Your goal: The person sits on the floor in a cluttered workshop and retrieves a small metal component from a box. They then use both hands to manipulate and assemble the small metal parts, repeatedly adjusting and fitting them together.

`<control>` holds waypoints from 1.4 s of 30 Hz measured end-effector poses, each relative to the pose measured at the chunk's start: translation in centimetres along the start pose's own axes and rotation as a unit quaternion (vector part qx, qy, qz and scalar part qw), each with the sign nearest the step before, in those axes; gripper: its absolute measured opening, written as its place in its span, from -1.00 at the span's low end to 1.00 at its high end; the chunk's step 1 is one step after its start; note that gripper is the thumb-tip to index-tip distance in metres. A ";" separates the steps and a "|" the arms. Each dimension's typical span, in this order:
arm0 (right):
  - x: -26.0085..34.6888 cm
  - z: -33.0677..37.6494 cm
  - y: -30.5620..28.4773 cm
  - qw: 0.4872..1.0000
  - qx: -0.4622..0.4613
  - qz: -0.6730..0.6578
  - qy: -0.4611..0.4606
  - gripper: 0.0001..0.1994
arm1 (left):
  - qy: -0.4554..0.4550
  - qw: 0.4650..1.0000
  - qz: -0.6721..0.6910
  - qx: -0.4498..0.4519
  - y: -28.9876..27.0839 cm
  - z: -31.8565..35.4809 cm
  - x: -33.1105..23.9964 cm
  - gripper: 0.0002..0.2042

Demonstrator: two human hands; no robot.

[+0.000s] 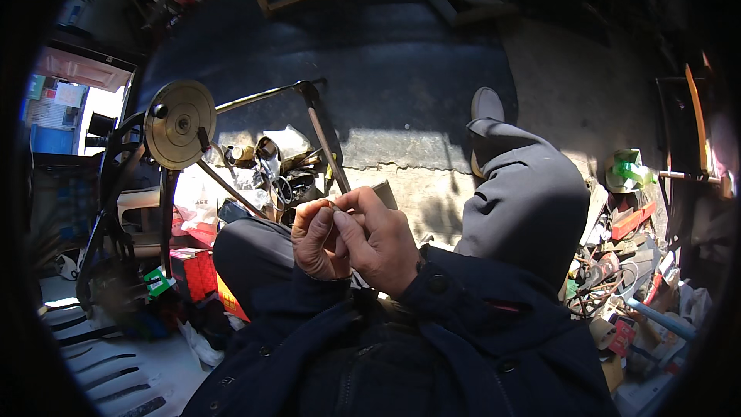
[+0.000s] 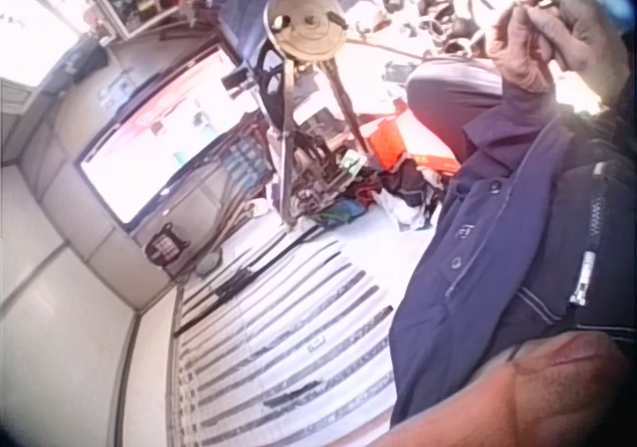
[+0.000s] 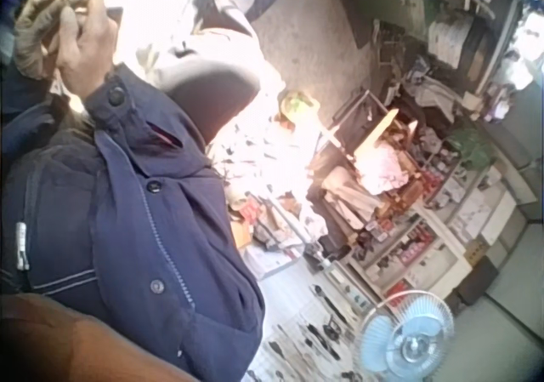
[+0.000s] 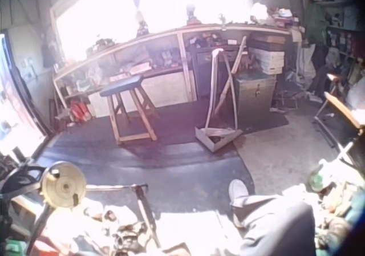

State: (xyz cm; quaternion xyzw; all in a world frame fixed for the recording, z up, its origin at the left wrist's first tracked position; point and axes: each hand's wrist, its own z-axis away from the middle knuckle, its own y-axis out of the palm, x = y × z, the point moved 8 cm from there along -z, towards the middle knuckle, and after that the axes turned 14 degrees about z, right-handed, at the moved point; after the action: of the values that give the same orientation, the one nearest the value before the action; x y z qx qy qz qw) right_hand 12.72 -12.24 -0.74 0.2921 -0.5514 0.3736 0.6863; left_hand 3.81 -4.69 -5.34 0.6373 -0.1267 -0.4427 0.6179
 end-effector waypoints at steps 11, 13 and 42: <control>0.0 -0.4 -0.1 0.998 -0.030 0.035 -0.037 -0.86 | -0.059 0.995 0.025 -0.079 -0.8 0.0 0.8 -0.82; -0.2 -0.4 -0.1 0.998 -0.029 0.041 -0.026 -0.86 | -0.054 0.996 -0.001 -0.074 -0.8 0.1 0.6 -0.82; -0.1 -0.4 -0.4 0.998 -0.034 0.058 -0.016 -0.89 | -0.031 0.993 0.021 -0.113 -1.0 0.2 1.1 -0.81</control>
State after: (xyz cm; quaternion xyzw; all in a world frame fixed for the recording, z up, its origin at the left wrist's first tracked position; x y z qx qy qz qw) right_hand 13.22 -12.17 -0.93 0.2421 -0.5910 0.3890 0.6639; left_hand 3.93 -5.38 -6.61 0.5468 -0.1084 -0.4605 0.6908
